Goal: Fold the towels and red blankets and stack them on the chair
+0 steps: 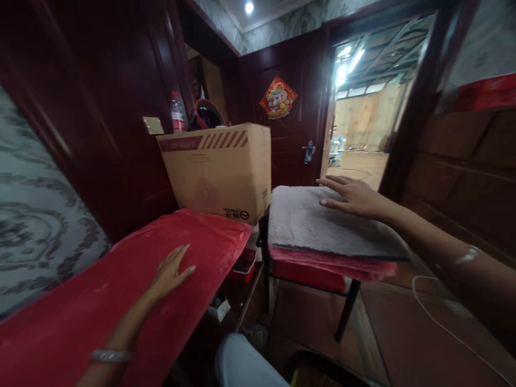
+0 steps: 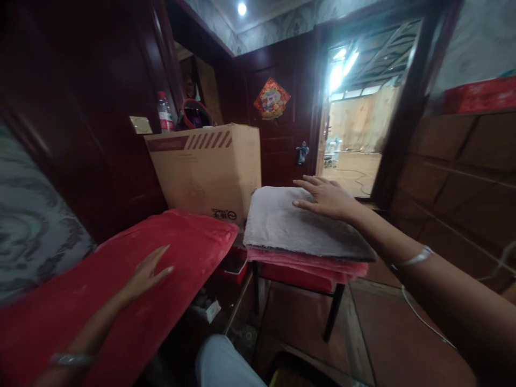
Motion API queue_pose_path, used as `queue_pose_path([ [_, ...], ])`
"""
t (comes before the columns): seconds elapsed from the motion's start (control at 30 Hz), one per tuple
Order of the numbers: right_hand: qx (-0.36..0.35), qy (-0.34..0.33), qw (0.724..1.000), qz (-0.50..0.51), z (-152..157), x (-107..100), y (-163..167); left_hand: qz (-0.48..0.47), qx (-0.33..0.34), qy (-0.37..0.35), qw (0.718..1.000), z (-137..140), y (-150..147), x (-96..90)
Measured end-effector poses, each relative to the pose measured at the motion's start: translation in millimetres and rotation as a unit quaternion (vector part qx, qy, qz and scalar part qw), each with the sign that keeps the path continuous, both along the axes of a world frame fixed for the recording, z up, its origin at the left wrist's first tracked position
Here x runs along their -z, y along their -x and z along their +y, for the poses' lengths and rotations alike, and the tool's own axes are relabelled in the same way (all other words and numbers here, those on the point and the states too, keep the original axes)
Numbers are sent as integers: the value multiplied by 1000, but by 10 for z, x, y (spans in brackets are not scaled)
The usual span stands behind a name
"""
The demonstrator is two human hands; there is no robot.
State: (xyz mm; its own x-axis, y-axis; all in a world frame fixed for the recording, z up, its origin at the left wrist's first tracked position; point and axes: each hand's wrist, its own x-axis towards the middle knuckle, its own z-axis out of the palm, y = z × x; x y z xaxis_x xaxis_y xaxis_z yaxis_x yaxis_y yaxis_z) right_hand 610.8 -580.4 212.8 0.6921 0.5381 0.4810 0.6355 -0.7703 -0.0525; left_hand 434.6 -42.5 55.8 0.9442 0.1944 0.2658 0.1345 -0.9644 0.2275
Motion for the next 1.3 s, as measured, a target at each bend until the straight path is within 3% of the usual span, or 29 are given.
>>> queue_pose_path([
  [0.1, -104, -48, 993, -33, 369, -5, 495, 57, -98, -18, 993, 291, 603, 218],
  [0.17, -188, -63, 980, 18, 714, 135, 866, 81, -165, -24, 983, 378, 1072, 335],
  [0.23, -297, -39, 949, 96, 1116, 416, 1185, 100, -229, -23, 968, 388, 1571, 423],
  [0.33, -433, 10, 882, 186, 1815, 1006, 1514, 121, -307, -20, 944, 324, 2335, 513],
  [0.47, -520, 16, 820, 239, 2867, 1737, 1802, 112, -397, -28, 911, 204, 3270, 615],
  [0.57, -548, 20, 800, 244, 3622, 2052, 1996, 110, -457, -28, 882, 99, 3748, 703],
  [0.67, -550, 46, 803, 225, 4214, 2213, 2151, 130, -482, -28, 866, -5, 3941, 766],
  [0.8, -479, 115, 850, 187, 4600, 2441, 2222, 146, -490, -21, 859, -97, 3924, 780],
  [0.9, -445, 144, 870, 154, 4643, 2661, 2176, 143, -488, -5, 861, -124, 3892, 768],
  [1.0, -449, 139, 873, 128, 4618, 2800, 2113, 136, -488, -1, 862, -131, 3896, 767],
  [1.3, -433, 166, 881, 94, 4585, 2833, 2094, 68, -496, 11, 865, -141, 3885, 778],
])
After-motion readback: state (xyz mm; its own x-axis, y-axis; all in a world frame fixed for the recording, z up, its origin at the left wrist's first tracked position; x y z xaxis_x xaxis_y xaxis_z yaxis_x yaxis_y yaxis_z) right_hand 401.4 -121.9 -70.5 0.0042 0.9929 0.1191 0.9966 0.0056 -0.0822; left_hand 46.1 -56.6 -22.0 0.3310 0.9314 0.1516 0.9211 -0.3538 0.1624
